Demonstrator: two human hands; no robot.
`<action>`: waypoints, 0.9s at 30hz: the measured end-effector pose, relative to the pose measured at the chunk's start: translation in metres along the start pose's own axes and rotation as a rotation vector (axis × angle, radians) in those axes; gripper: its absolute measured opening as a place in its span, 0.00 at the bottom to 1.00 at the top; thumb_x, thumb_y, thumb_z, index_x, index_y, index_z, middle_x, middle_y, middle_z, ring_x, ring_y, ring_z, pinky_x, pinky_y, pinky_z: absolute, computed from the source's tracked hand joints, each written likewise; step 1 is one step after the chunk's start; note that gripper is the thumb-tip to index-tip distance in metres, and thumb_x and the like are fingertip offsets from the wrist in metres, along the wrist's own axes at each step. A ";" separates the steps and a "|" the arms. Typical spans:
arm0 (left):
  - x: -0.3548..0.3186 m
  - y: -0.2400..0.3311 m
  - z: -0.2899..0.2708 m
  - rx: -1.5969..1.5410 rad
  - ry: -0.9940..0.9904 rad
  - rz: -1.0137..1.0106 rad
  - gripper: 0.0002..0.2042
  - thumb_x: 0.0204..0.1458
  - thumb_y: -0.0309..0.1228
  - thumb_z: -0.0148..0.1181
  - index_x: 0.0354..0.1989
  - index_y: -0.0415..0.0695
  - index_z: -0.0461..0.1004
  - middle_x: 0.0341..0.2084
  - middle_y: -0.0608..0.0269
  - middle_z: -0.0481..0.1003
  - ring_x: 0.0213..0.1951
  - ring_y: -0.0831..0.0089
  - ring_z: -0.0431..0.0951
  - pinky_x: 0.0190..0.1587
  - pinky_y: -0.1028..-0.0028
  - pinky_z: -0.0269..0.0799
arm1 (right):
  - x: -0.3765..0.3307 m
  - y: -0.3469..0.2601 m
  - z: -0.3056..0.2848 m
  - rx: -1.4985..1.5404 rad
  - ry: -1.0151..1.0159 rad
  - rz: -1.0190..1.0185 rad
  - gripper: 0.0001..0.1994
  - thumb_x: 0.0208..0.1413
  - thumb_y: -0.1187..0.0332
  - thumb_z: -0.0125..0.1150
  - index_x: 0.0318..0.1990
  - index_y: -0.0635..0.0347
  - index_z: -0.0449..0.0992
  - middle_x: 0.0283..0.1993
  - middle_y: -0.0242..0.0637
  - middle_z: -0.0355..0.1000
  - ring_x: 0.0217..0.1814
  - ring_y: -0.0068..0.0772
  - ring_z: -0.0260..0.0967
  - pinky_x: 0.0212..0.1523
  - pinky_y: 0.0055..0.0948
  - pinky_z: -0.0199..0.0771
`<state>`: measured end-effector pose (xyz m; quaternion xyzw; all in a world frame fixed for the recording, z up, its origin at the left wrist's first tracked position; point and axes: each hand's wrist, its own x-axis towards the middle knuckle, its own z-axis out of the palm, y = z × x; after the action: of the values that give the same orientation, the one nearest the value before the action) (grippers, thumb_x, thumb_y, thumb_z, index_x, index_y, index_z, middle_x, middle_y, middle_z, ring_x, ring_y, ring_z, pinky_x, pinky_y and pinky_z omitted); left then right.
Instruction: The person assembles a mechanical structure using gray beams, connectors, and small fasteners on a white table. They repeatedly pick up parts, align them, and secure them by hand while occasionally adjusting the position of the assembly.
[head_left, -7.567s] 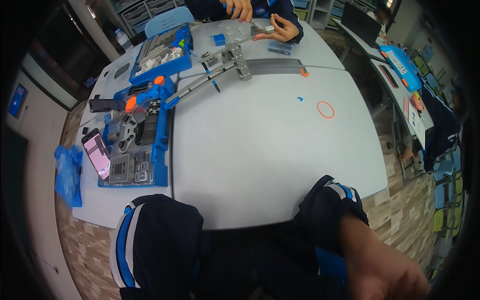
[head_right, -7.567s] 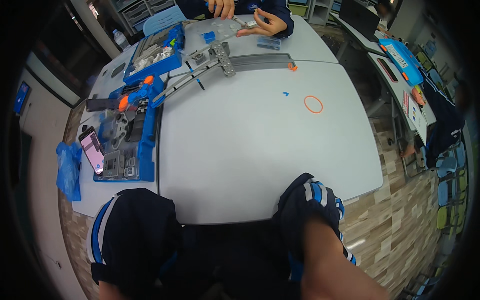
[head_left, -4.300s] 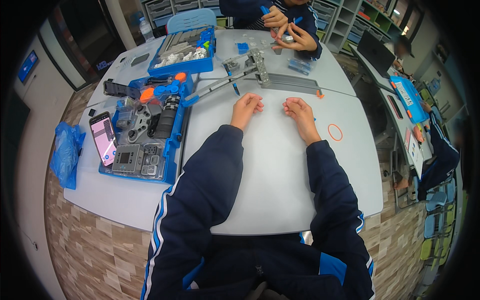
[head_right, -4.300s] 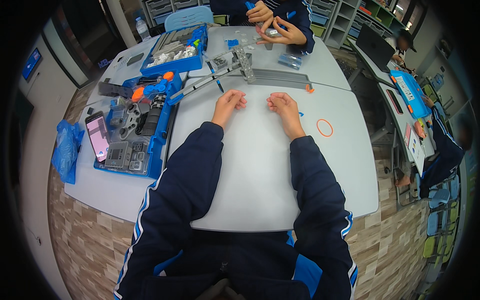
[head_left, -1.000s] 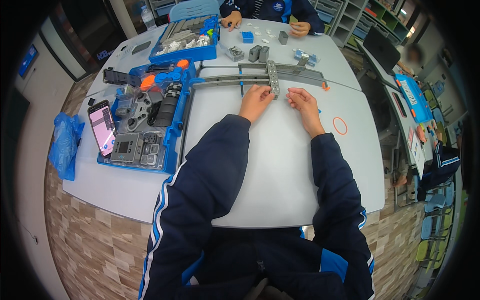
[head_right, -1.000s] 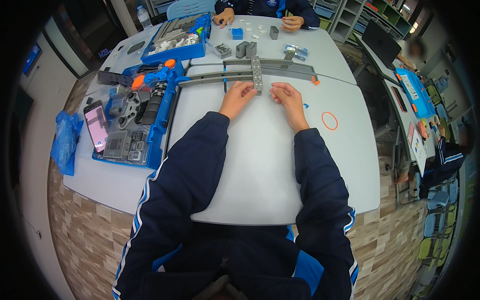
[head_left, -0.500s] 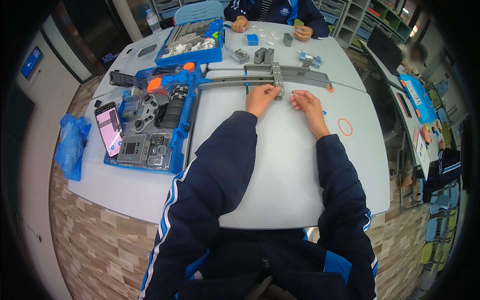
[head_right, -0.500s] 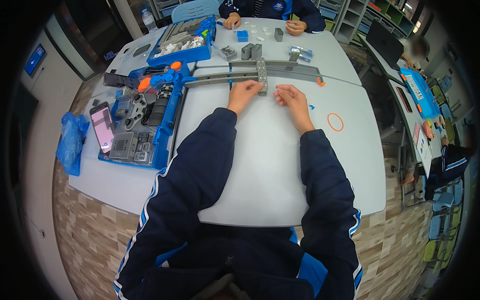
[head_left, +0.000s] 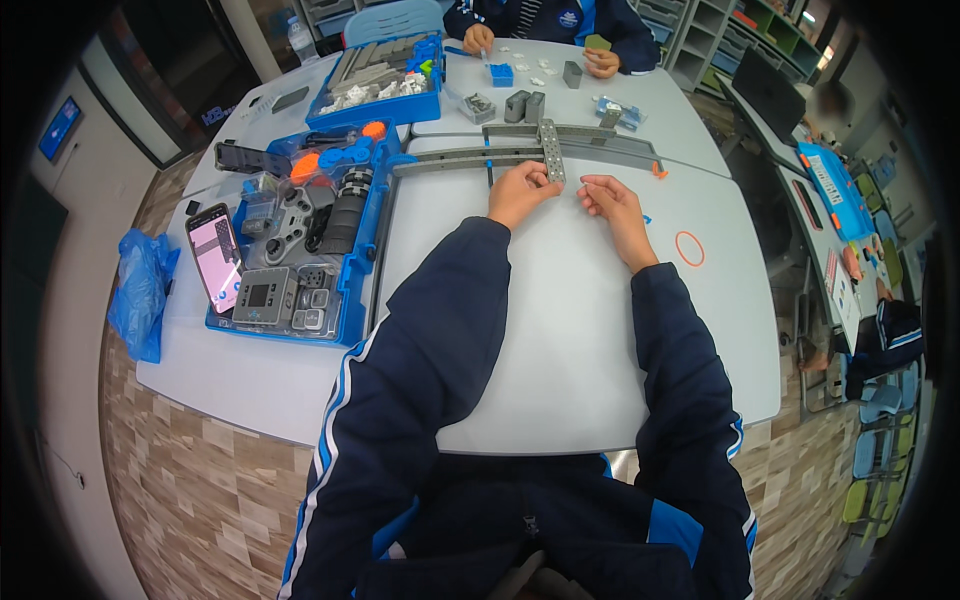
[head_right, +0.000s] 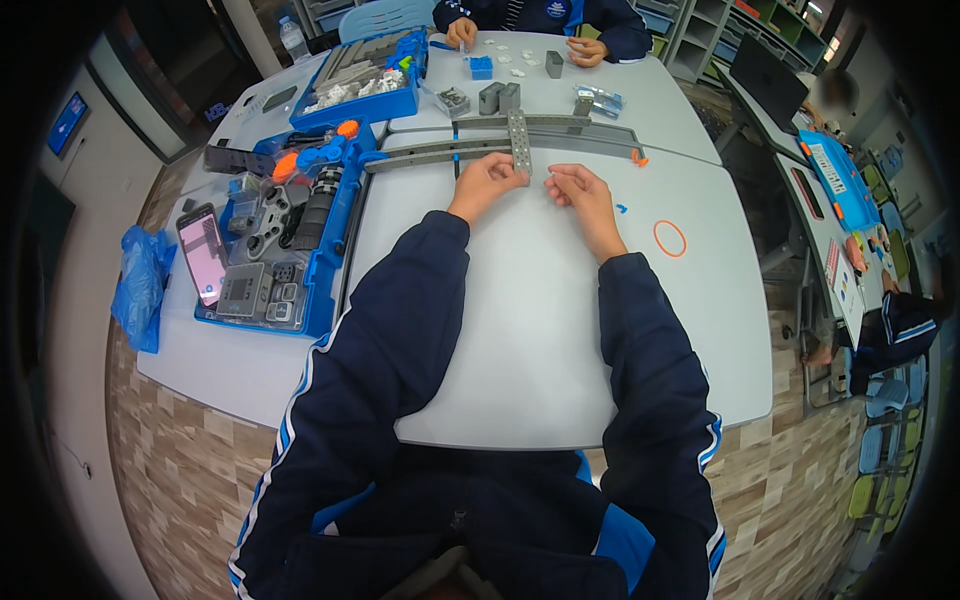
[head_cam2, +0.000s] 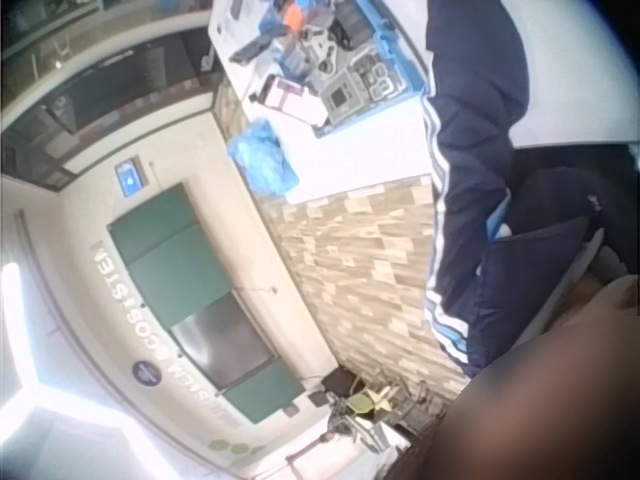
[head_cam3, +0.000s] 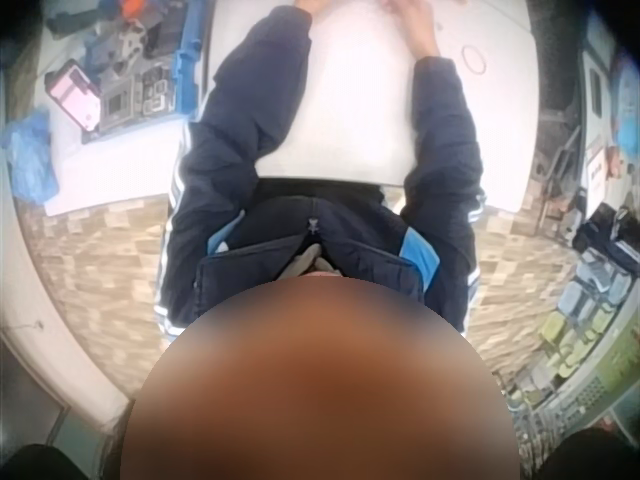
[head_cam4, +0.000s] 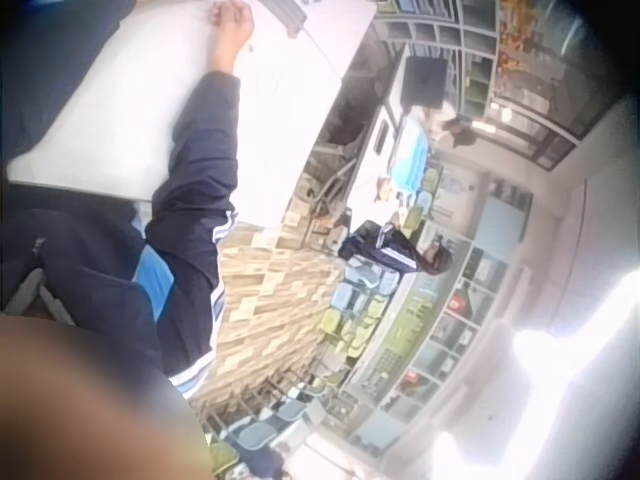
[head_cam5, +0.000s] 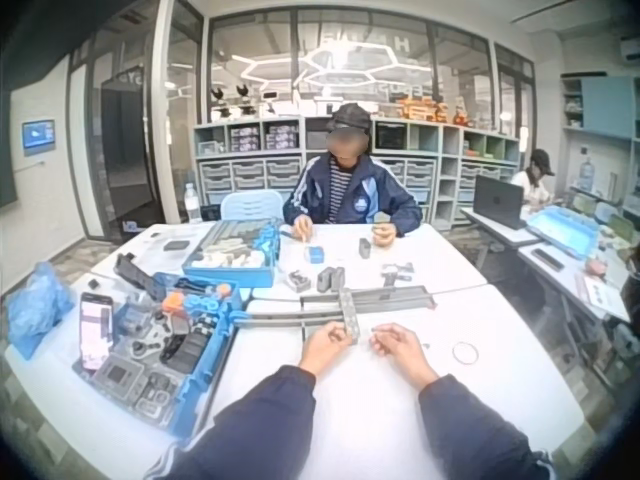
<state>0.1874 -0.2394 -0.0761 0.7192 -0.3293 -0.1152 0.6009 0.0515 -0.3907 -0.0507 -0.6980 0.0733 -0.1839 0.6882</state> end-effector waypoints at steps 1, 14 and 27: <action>-0.001 0.000 0.000 0.008 0.002 0.018 0.20 0.45 0.38 0.70 0.43 0.40 0.76 0.27 0.73 0.74 0.26 0.87 0.68 0.30 0.81 0.64 | 0.000 0.000 0.000 -0.005 0.004 0.001 0.13 0.62 0.67 0.52 0.49 0.66 0.73 0.39 0.30 0.73 0.37 0.17 0.66 0.41 0.17 0.66; -0.008 0.011 0.001 0.109 0.058 -0.010 0.23 0.44 0.49 0.69 0.38 0.41 0.77 0.24 0.71 0.76 0.28 0.82 0.72 0.32 0.79 0.66 | 0.001 0.000 0.000 -0.020 -0.003 0.003 0.14 0.62 0.68 0.52 0.50 0.67 0.72 0.38 0.31 0.73 0.36 0.16 0.66 0.40 0.17 0.66; -0.017 0.015 0.003 0.087 0.042 -0.022 0.21 0.46 0.48 0.68 0.38 0.42 0.76 0.26 0.70 0.77 0.29 0.82 0.72 0.34 0.80 0.67 | -0.005 0.002 0.001 -0.016 -0.007 0.015 0.14 0.62 0.68 0.52 0.51 0.67 0.72 0.38 0.31 0.73 0.35 0.16 0.66 0.40 0.17 0.66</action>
<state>0.1680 -0.2318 -0.0668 0.7504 -0.3135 -0.0923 0.5745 0.0474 -0.3883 -0.0531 -0.7036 0.0775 -0.1759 0.6841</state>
